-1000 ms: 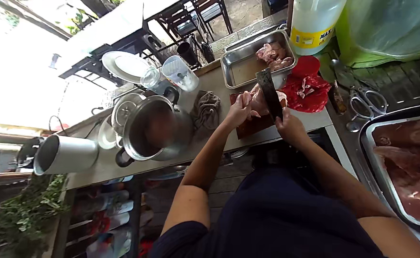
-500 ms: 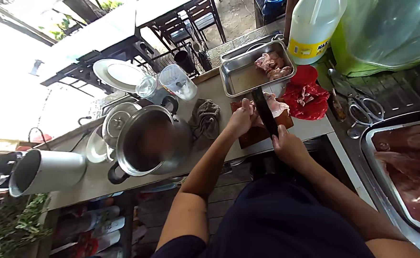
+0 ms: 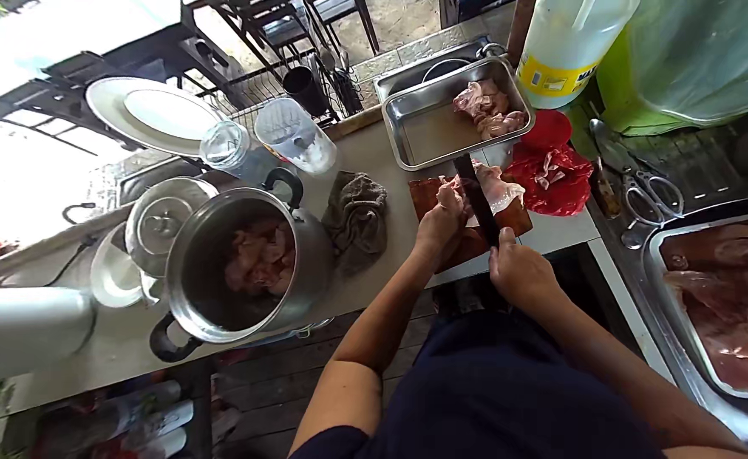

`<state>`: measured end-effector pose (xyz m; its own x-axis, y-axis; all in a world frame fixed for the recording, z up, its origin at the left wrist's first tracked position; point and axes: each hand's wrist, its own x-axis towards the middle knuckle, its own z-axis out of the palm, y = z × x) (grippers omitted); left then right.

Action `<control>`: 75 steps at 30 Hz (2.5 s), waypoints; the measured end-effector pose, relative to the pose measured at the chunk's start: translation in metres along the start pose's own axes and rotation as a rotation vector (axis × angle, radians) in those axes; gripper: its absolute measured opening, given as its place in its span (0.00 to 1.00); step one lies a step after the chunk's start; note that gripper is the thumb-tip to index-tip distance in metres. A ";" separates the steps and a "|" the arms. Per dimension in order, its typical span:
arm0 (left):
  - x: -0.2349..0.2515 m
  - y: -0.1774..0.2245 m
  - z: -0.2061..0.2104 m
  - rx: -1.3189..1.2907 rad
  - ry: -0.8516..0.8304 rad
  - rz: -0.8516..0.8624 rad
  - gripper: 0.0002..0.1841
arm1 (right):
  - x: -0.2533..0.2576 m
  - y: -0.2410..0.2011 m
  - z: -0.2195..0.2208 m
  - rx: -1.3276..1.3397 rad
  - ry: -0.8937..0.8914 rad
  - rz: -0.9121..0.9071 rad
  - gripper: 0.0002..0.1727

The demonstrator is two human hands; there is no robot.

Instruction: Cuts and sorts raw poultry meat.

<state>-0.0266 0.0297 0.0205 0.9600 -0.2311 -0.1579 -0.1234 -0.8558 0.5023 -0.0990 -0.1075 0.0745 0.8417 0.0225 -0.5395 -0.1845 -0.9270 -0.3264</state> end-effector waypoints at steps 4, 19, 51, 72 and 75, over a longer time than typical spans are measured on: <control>0.002 -0.003 0.001 -0.069 0.019 0.043 0.17 | 0.021 -0.011 -0.011 0.007 0.011 0.023 0.23; 0.010 -0.012 0.020 -0.166 0.198 0.090 0.14 | 0.015 -0.001 -0.001 0.065 0.026 -0.007 0.24; 0.021 0.014 -0.041 0.126 -0.051 -0.140 0.20 | 0.036 0.028 0.005 0.168 -0.003 -0.096 0.18; 0.004 -0.049 0.002 -0.331 0.196 -0.001 0.14 | 0.000 0.003 0.030 0.186 0.042 -0.056 0.21; 0.008 -0.051 0.001 -0.302 0.194 0.048 0.13 | 0.004 -0.004 0.027 0.163 0.009 -0.027 0.20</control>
<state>-0.0126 0.0705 -0.0075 0.9883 -0.1511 0.0215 -0.1175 -0.6639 0.7386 -0.1086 -0.0935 0.0527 0.8520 0.0424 -0.5218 -0.2411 -0.8530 -0.4629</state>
